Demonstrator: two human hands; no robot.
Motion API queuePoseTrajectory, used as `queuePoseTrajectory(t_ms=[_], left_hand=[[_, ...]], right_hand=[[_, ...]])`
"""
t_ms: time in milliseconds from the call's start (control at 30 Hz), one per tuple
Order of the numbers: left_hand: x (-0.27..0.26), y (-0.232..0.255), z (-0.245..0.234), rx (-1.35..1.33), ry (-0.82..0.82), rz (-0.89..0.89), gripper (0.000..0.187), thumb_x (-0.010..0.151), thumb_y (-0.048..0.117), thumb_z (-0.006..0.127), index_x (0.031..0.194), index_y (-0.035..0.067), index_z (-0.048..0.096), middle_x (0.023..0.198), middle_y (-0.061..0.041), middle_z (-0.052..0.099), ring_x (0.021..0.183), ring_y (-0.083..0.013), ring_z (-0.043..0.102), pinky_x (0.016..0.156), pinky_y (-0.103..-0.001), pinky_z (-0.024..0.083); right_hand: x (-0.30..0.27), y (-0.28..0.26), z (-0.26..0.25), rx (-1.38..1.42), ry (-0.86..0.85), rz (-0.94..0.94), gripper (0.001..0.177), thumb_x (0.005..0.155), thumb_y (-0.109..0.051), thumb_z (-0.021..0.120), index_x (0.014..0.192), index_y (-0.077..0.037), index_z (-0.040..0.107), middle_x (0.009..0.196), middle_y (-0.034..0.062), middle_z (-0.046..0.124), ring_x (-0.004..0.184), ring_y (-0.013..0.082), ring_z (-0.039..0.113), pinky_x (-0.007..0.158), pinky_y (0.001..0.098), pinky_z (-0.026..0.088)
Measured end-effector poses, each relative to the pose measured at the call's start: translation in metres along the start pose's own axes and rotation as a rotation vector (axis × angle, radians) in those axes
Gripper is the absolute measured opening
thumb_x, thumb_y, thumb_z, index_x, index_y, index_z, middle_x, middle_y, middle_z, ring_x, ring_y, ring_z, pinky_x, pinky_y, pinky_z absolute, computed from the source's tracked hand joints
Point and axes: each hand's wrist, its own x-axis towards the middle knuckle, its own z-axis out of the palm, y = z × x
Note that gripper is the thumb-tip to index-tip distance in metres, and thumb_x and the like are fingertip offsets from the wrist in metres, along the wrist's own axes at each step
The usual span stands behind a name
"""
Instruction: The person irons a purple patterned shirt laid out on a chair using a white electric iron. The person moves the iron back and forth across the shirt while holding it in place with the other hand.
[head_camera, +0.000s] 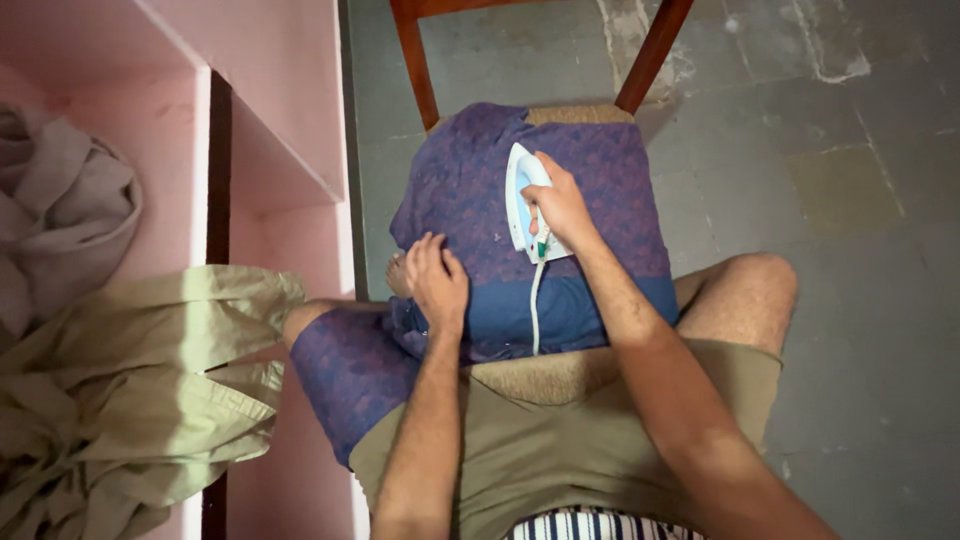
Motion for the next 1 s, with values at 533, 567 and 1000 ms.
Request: queuePoseTrajectory(t_ms=[533,567,1000], left_hand=[[-0.005,0.007,0.014,0.119,-0.173,-0.071,0.055,0.102,0.041,0.054,0.152,0.019,0.050,0.161,-0.014,0.043,0.148,-0.0372,0.038,0.119,-0.052,0.030],[-0.005,0.007,0.014,0.123,-0.171,-0.077,0.055,0.101,0.041,0.054,0.152,0.019,0.050,0.161,-0.013,0.043,0.148,-0.0364,0.038,0.119,-0.051,0.031],[-0.004,0.011,0.009,0.100,-0.206,-0.111,0.057,0.102,0.043,0.053,0.154,0.022,0.048,0.163,-0.011,0.040,0.150,-0.0338,0.035,0.119,-0.051,0.028]], right_hand=[[0.021,0.044,-0.154,0.235,0.248,0.073,0.037,0.086,-0.003,0.057,0.122,-0.006,0.065,0.066,0.0049,0.055,0.045,0.0158,0.052,0.042,0.0350,0.050],[0.031,0.047,-0.163,0.260,0.266,0.083,0.036,0.087,-0.003,0.057,0.122,-0.006,0.065,0.066,0.0049,0.055,0.046,0.0159,0.052,0.043,0.0357,0.050],[-0.022,0.079,-0.212,0.400,0.304,0.198,0.027,0.094,-0.009,0.052,0.119,-0.010,0.062,0.066,0.0036,0.053,0.049,0.0160,0.052,0.048,0.0369,0.052]])
